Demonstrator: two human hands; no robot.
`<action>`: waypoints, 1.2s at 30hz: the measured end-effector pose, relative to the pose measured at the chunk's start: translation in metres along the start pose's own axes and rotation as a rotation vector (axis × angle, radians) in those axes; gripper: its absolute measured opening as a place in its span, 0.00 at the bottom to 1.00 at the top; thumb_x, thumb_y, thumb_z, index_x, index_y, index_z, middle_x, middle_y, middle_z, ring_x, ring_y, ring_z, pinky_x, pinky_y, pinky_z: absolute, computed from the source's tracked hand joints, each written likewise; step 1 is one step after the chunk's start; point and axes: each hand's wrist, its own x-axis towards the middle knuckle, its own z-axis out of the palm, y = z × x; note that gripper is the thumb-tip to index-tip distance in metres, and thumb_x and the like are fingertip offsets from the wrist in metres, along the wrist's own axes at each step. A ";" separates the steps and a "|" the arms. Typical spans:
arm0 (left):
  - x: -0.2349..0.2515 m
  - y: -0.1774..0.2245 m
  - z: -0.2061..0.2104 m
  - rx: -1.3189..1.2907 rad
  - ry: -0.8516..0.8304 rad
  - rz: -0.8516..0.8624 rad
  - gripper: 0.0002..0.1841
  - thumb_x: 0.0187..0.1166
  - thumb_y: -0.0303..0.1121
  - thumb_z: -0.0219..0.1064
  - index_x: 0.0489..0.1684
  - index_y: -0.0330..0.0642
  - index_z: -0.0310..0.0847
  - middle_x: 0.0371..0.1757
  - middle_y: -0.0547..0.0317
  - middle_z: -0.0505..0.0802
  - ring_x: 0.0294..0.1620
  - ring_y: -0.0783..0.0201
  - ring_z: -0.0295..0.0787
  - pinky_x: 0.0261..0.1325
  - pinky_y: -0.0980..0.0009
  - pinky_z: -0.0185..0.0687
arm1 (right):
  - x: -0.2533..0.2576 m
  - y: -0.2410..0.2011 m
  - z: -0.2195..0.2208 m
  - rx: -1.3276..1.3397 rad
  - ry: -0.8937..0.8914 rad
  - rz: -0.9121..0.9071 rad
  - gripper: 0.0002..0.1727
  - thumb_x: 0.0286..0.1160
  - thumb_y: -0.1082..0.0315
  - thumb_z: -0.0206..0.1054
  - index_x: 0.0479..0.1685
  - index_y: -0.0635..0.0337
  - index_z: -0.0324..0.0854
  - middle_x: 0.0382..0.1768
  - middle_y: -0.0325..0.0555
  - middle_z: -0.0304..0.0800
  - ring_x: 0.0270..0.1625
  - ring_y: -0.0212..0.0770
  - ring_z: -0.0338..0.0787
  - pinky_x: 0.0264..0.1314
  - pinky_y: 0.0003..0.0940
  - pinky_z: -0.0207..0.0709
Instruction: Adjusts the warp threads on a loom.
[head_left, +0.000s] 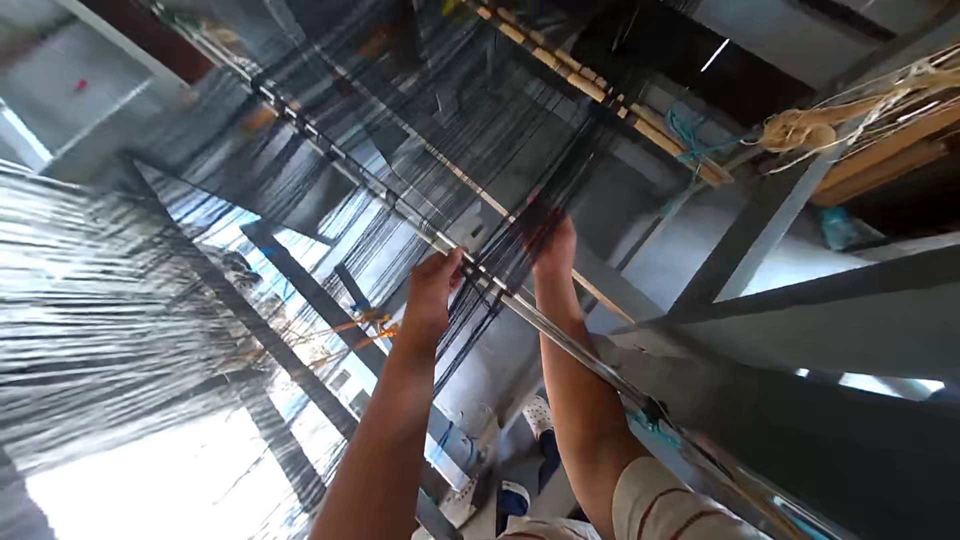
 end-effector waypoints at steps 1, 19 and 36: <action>0.003 0.000 0.000 -0.024 0.019 0.000 0.12 0.90 0.37 0.59 0.54 0.38 0.85 0.43 0.60 0.91 0.38 0.72 0.85 0.46 0.74 0.83 | 0.006 -0.001 0.003 0.043 -0.049 -0.018 0.27 0.95 0.49 0.32 0.59 0.52 0.77 0.54 0.42 0.91 0.55 0.41 0.93 0.55 0.39 0.89; -0.003 -0.004 -0.004 -0.081 0.063 0.051 0.09 0.88 0.25 0.58 0.40 0.34 0.84 0.34 0.61 0.91 0.36 0.71 0.87 0.49 0.74 0.86 | 0.034 -0.012 0.020 0.228 -0.215 0.034 0.52 0.78 0.23 0.20 0.71 0.55 0.73 0.67 0.44 0.84 0.62 0.42 0.87 0.62 0.41 0.83; -0.006 -0.010 -0.004 -0.098 0.043 0.058 0.09 0.88 0.26 0.59 0.39 0.36 0.84 0.33 0.61 0.90 0.35 0.71 0.87 0.48 0.73 0.85 | 0.025 -0.022 0.025 0.229 -0.243 0.028 0.49 0.81 0.24 0.24 0.68 0.51 0.78 0.59 0.41 0.91 0.54 0.40 0.92 0.57 0.41 0.87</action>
